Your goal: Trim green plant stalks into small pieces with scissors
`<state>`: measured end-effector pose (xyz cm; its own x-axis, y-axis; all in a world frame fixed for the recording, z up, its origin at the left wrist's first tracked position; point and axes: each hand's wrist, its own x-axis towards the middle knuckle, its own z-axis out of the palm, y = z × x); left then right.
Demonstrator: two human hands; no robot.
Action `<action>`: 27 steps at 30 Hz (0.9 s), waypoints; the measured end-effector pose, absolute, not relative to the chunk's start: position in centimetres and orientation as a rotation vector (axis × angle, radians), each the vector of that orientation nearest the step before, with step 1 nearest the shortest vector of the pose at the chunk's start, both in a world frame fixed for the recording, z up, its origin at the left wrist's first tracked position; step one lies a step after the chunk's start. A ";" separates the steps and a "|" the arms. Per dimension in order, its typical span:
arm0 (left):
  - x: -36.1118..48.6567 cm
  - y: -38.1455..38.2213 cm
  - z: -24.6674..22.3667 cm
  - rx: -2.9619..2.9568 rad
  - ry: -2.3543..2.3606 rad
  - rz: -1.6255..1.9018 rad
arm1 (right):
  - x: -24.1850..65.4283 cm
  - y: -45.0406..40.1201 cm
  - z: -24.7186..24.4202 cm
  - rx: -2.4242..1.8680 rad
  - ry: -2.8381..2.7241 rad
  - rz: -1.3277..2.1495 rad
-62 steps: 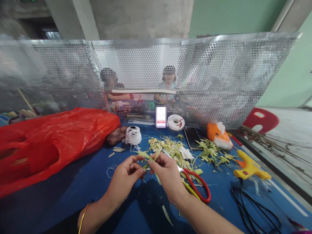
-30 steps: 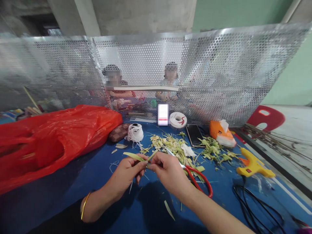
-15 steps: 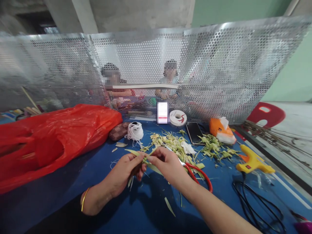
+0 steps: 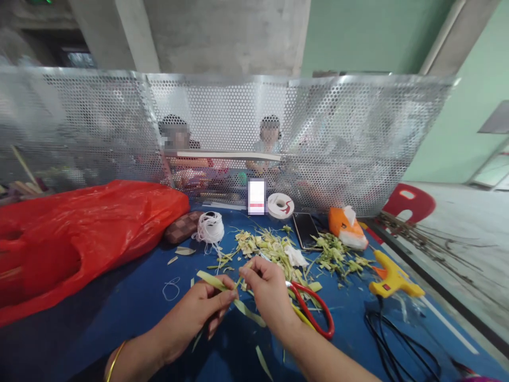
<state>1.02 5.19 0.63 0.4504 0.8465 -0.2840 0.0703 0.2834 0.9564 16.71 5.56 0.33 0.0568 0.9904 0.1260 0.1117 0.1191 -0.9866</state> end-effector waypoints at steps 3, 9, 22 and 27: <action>1.0 5.2 0.1 1.200 0.968 0.652 | 16.7 5.8 0.0 -1.216 -1.296 0.995; 1.6 5.8 -0.5 1.072 0.994 0.727 | 16.6 6.4 0.1 -1.152 -1.341 0.965; 2.6 7.4 0.5 1.065 0.995 0.759 | 17.1 7.9 0.4 -1.117 -1.432 0.936; 2.7 7.1 1.0 1.091 0.959 0.756 | 17.4 7.7 0.1 -1.238 -1.357 0.885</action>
<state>2.67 7.12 0.98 0.4065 0.8770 -0.2562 -0.0446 0.2991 0.9532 17.43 7.69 0.05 0.0837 0.9738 0.2115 0.1987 0.1917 -0.9611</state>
